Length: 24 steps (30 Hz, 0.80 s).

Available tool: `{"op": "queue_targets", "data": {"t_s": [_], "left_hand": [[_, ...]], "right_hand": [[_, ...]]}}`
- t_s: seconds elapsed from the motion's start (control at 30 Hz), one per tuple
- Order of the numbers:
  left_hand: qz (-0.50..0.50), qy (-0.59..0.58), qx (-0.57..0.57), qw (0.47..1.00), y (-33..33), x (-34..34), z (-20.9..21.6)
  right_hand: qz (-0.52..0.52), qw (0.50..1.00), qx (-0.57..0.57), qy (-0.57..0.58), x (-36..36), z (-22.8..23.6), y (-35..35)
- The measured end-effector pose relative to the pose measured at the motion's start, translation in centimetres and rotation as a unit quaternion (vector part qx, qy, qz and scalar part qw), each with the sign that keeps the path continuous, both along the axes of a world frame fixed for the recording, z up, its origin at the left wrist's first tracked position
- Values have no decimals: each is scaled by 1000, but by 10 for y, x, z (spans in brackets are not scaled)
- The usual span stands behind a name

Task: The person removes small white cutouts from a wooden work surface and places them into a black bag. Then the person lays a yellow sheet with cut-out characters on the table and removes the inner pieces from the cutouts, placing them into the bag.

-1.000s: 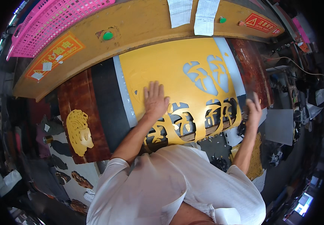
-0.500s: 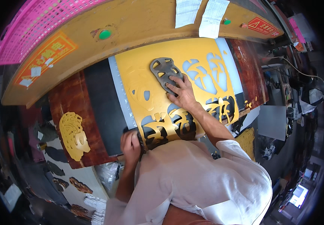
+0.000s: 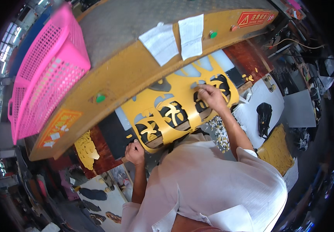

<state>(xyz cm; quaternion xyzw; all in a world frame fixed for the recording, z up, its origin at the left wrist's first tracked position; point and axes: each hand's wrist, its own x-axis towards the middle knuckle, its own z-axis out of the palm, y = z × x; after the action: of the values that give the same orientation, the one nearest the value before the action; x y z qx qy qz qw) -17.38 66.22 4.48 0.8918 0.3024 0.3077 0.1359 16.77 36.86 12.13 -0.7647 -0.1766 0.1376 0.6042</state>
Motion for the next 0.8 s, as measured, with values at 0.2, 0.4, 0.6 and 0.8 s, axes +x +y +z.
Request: {"op": "queue_targets", "data": {"t_s": [0.2, 0.4, 0.6, 0.8], "left_hand": [[54, 5, 65, 996, 65, 68, -13], [64, 29, 51, 996, 116, 80, -49], [38, 15, 167, 985, 134, 108, -52], [99, 125, 33, 987, 121, 80, -79]], "right_hand": [[-215, 966, 63, -128, 62, 31, 55], [-188, 940, 104, -264, 143, 31, 66], [144, 890, -244, -358, 67, -56, 61], [37, 883, -194, -426, 46, -113, 61]]}}
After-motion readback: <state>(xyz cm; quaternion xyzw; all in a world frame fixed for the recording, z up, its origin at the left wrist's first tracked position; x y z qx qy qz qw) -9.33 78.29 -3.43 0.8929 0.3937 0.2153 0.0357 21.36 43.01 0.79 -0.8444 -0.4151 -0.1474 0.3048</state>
